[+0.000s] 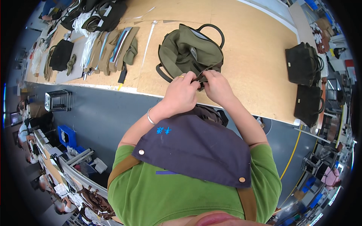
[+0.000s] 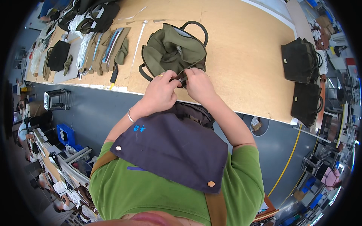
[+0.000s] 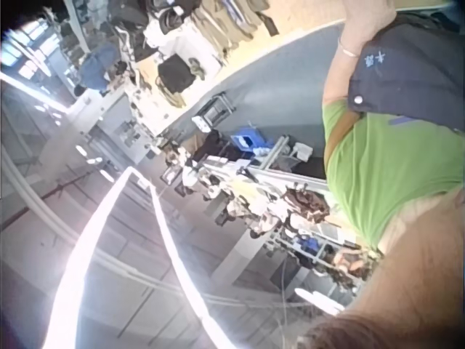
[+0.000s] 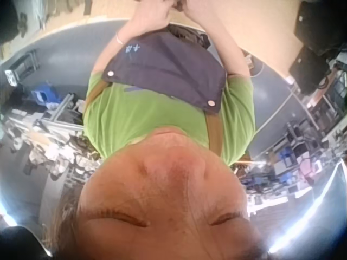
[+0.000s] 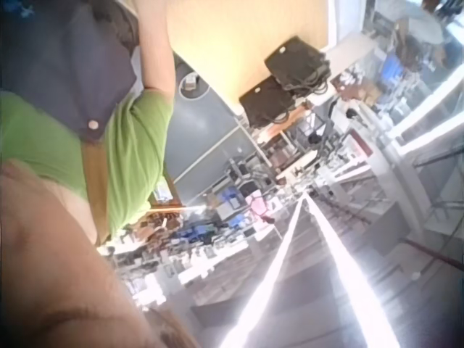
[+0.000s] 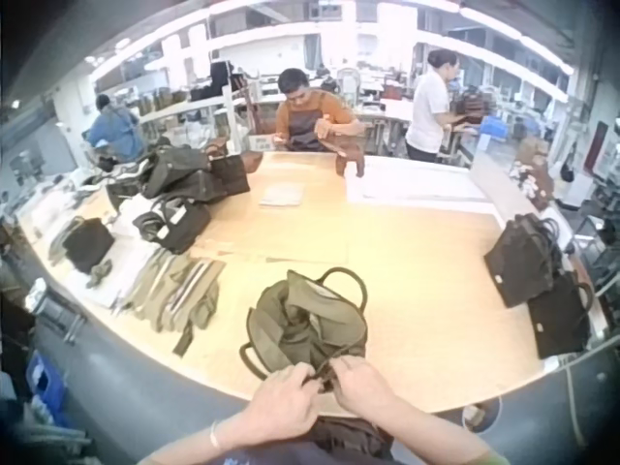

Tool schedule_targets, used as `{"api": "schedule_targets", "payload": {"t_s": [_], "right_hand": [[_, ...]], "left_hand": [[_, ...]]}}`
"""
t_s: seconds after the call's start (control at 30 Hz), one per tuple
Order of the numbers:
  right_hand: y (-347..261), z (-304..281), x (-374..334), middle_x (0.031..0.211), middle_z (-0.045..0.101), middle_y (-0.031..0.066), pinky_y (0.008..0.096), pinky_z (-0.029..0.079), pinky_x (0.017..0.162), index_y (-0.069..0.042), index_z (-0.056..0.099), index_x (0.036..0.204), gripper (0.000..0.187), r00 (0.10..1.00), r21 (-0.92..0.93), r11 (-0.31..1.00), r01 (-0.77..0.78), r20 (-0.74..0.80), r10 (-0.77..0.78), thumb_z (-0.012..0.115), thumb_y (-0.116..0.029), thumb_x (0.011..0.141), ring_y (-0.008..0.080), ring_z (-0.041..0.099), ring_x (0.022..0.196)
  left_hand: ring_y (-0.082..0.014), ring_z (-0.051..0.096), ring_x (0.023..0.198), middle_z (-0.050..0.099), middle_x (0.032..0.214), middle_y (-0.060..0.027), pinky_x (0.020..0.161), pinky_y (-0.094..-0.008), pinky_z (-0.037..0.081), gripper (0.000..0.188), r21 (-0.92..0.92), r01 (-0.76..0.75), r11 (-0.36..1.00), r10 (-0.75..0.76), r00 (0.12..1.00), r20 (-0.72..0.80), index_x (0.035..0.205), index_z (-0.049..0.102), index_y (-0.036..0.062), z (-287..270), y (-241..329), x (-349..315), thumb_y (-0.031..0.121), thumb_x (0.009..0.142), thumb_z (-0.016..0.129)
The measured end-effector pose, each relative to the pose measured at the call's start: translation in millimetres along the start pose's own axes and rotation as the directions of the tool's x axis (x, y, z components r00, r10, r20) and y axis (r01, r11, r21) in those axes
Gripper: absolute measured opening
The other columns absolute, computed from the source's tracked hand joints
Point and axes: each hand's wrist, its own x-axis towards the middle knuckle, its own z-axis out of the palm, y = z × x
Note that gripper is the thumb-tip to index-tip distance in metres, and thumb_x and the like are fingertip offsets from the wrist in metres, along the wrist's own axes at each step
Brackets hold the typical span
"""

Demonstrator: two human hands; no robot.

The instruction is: The recorder is shown assembling a small green leather bag, checking components, and preparing the hardware.

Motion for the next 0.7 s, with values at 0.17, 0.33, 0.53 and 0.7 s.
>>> {"api": "schedule_targets", "payload": {"t_s": [0.17,0.33,0.53,0.7], "right_hand": [[20.2,6.4,23.8,0.088,0.064,0.0141,0.0426,0.052,0.077,-0.005,0.068,0.088,0.013,0.968,0.047,0.998,0.042,0.246,-0.052,0.068,-0.006,0.075,0.0327,0.063,0.087],[-10.3,-64.5,60.2,0.077,0.065,0.0102,0.0337,0.051,0.064,-0.003,0.069,0.09,0.013,0.944,0.329,0.935,-0.13,0.33,0.015,0.072,-0.011,0.081,0.0217,0.063,0.07],[-32.8,-84.1,69.9,0.069,0.061,0.001,0.0264,0.044,0.058,-0.002,0.068,0.09,0.009,0.922,0.346,0.927,-0.146,0.387,0.0,0.07,-0.007,0.083,0.0066,0.053,0.062],[-35.4,-88.2,72.4,0.079,0.069,0.0088,0.0323,0.05,0.066,-0.005,0.072,0.092,0.015,0.89,0.355,0.899,-0.255,0.45,0.075,0.072,-0.014,0.08,0.019,0.064,0.07]], "left_hand": [[-0.0227,0.057,0.088,0.057,0.099,-0.0033,0.076,-0.0373,0.039,0.01,0.223,0.036,0.974,-0.019,0.997,-0.079,0.081,0.071,0.0124,13.4,-8.9,5.3,0.019,0.073,0.074],[-0.0204,0.056,0.086,0.06,0.096,-0.0013,0.077,-0.0359,0.034,0.009,0.135,-0.106,0.985,0.124,0.984,-0.132,0.081,0.073,0.0131,-61.0,-9.9,31.3,0.019,0.075,0.075],[-0.0193,0.052,0.08,0.057,0.087,-0.0022,0.075,-0.0343,0.027,0.016,-0.088,-0.036,0.996,0.035,0.999,-0.009,0.085,0.072,0.0108,-86.9,-15.8,39.9,0.027,0.082,0.073],[-0.0186,0.049,0.081,0.057,0.089,-0.0014,0.077,-0.0342,0.026,0.02,-0.142,-0.07,0.987,0.068,0.998,-0.017,0.083,0.072,0.0107,-84.2,-27.3,40.5,0.029,0.078,0.077]]}}
